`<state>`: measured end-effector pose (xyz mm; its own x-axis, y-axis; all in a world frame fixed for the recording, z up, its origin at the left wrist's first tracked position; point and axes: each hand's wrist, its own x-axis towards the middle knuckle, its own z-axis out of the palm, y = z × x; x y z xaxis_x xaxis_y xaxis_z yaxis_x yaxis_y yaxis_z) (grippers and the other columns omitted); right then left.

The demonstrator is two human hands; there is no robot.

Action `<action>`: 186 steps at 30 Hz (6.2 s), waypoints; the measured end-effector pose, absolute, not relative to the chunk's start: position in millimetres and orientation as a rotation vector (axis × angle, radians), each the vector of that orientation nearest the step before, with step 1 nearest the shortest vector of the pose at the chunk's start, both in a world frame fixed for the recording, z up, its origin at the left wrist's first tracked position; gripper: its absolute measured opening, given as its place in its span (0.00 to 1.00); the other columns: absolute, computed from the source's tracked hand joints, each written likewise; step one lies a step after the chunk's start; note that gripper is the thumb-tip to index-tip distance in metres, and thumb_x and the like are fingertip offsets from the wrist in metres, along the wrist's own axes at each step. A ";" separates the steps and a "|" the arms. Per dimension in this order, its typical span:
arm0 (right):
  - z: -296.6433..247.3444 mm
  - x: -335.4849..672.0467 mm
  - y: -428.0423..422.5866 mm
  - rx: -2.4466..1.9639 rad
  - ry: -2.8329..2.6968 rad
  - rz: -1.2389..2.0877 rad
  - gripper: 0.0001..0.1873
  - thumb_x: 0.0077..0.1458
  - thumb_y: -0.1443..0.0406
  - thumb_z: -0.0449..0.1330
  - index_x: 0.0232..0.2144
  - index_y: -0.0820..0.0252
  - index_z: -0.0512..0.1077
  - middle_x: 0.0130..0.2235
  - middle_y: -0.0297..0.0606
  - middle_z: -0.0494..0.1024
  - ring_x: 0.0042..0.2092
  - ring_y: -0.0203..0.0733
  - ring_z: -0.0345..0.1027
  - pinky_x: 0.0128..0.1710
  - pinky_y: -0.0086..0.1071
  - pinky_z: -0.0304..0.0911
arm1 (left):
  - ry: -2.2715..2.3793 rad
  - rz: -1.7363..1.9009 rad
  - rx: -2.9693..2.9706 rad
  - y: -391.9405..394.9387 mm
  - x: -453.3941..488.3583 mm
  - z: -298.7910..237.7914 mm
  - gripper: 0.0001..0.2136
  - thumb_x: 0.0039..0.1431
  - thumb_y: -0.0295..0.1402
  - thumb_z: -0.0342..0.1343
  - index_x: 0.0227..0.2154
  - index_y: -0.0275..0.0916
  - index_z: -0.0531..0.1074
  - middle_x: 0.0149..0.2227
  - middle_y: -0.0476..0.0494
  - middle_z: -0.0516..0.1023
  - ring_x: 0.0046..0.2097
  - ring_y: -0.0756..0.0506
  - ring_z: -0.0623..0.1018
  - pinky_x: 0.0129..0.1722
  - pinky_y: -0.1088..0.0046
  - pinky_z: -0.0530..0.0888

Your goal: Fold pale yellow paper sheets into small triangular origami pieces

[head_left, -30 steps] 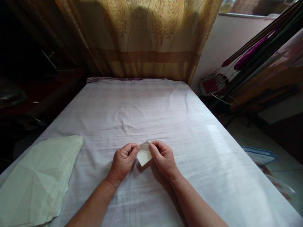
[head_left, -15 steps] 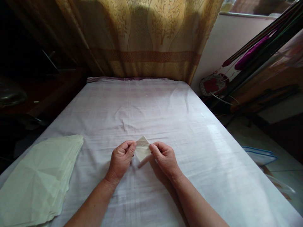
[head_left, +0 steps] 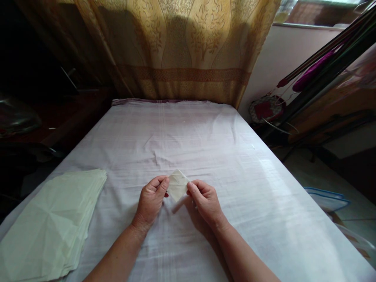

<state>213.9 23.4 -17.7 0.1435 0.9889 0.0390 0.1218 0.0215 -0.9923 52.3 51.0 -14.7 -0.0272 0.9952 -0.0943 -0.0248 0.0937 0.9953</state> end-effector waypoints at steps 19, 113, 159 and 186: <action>-14.4 223.5 26.7 -1.364 -1.156 1.084 0.20 0.51 0.52 0.60 0.18 0.58 0.66 0.18 0.27 0.61 0.21 0.31 0.51 0.19 0.25 0.50 | 1.145 1.087 1.407 45.2 50.2 -13.9 0.15 0.57 0.39 0.57 0.44 0.39 0.76 0.36 0.45 0.81 0.33 0.48 0.78 0.32 0.76 0.74; -19.2 238.8 -8.5 -1.676 -2.260 0.244 0.24 0.63 0.61 0.55 0.60 0.58 0.66 0.66 0.46 0.61 0.68 0.53 0.49 0.66 0.53 0.43 | 1.293 0.305 2.834 19.1 18.4 -25.5 0.21 0.65 0.47 0.50 0.59 0.50 0.69 0.61 0.41 0.69 0.63 0.38 0.66 0.66 0.53 0.52; -10.3 248.5 -20.0 -1.587 -2.530 0.466 0.25 0.64 0.51 0.55 0.62 0.37 0.62 0.70 0.43 0.50 0.70 0.56 0.41 0.65 0.57 0.39 | 1.256 -0.118 2.511 92.5 23.6 -2.0 0.22 0.65 0.34 0.45 0.60 0.56 0.65 0.71 0.45 0.50 0.71 0.37 0.48 0.66 0.46 0.46; -14.8 241.3 -24.1 -1.451 -2.457 0.293 0.26 0.63 0.57 0.55 0.62 0.53 0.63 0.64 0.40 0.66 0.67 0.49 0.52 0.68 0.50 0.40 | 1.347 0.206 2.608 78.3 21.9 -26.2 0.19 0.66 0.42 0.48 0.59 0.55 0.68 0.69 0.45 0.57 0.69 0.35 0.55 0.66 0.44 0.49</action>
<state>241.3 -24.1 -14.8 -0.4608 0.8780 0.1292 0.8230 0.4773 -0.3081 21.9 78.3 -26.2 0.5752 0.8174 0.0323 0.7898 -0.5651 0.2386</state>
